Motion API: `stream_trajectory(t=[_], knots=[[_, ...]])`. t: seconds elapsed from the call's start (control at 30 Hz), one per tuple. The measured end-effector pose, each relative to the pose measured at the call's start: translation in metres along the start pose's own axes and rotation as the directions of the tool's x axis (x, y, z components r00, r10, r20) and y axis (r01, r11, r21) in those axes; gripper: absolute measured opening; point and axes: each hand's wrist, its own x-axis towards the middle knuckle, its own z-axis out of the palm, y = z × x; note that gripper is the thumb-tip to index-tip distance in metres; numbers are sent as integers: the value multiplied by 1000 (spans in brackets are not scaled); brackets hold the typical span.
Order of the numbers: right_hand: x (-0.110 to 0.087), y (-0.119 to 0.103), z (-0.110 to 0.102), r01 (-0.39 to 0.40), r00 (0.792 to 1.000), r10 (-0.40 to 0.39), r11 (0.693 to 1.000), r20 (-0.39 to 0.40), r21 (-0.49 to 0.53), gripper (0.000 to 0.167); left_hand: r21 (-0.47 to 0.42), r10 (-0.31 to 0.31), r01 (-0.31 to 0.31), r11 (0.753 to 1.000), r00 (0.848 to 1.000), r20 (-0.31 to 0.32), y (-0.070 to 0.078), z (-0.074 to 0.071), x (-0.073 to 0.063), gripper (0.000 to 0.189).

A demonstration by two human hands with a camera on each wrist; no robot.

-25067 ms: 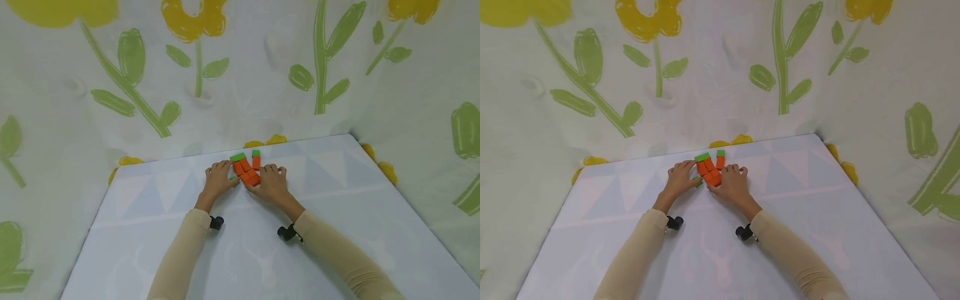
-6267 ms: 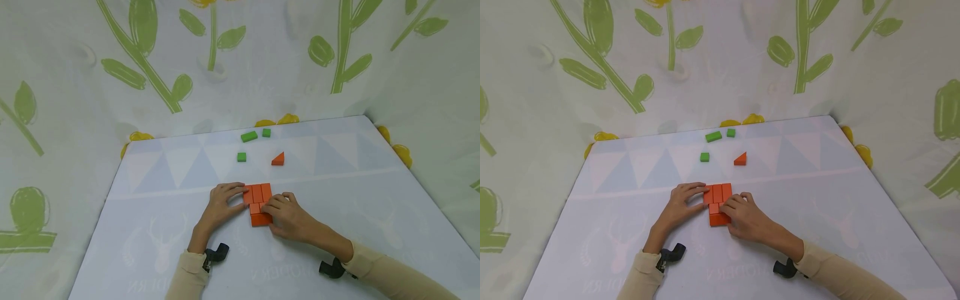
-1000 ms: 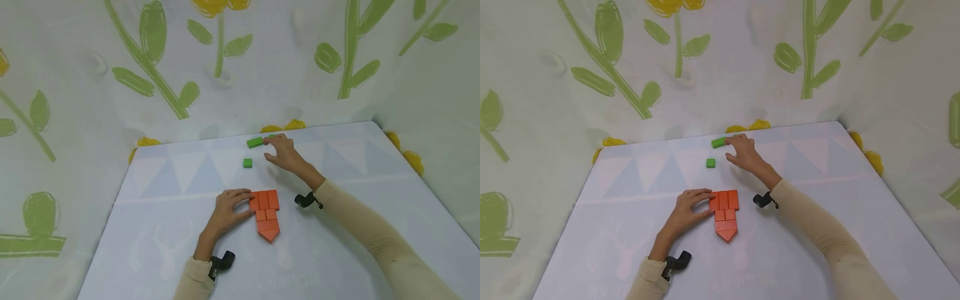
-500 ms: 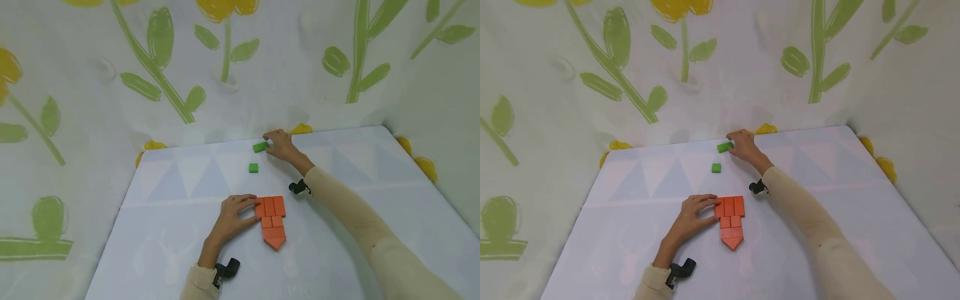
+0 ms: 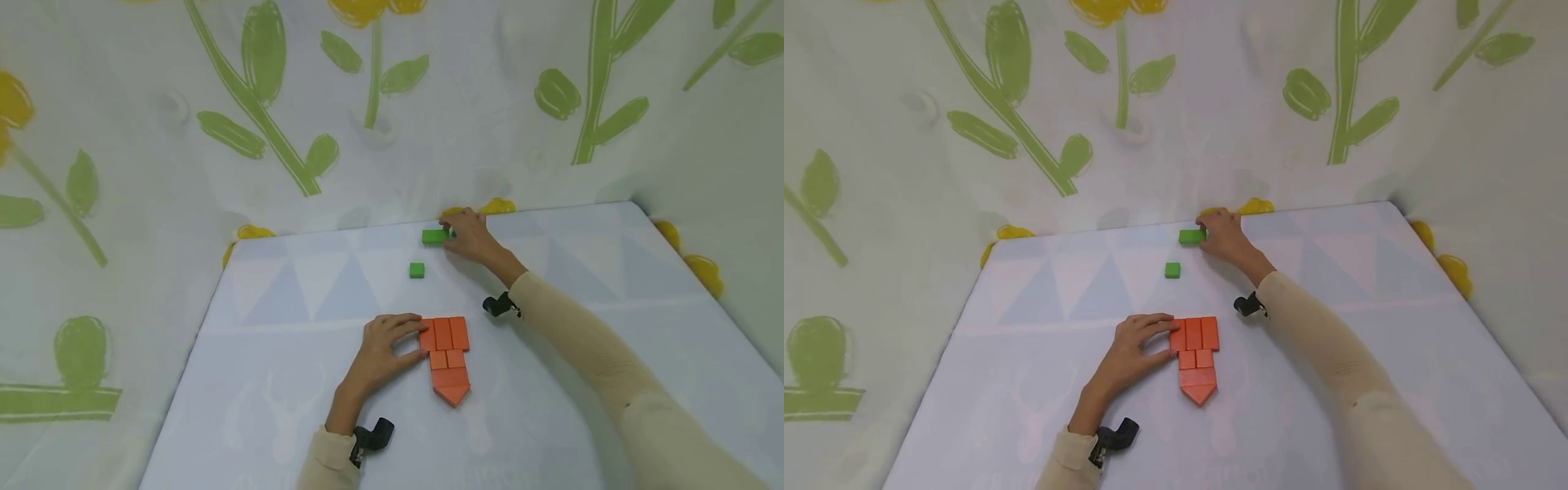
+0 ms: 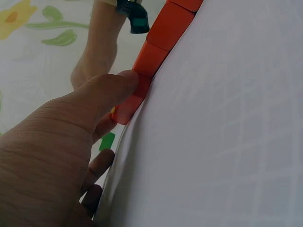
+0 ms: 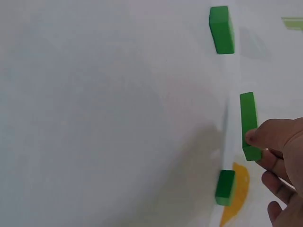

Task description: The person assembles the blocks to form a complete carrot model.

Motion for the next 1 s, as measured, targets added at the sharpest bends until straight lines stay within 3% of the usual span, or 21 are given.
stream_trajectory(t=[0.27,0.5,0.73,1.0], knots=[[-47,-13,-16,92,995,-91,996,-50,20,40,-5,-8,8,1000,1000,11,1,-5,2,46],[-88,-33,-12,174,985,-174,984,0,45,41,-23,-1,1,1000,1000,-8,2,-2,1,45],[-112,-44,0,213,975,-214,977,55,17,40,-31,11,-11,999,1000,-20,2,-2,-1,45],[-125,-46,6,251,964,-251,968,90,10,36,-28,4,-4,1000,1000,1,4,-4,-1,47]])
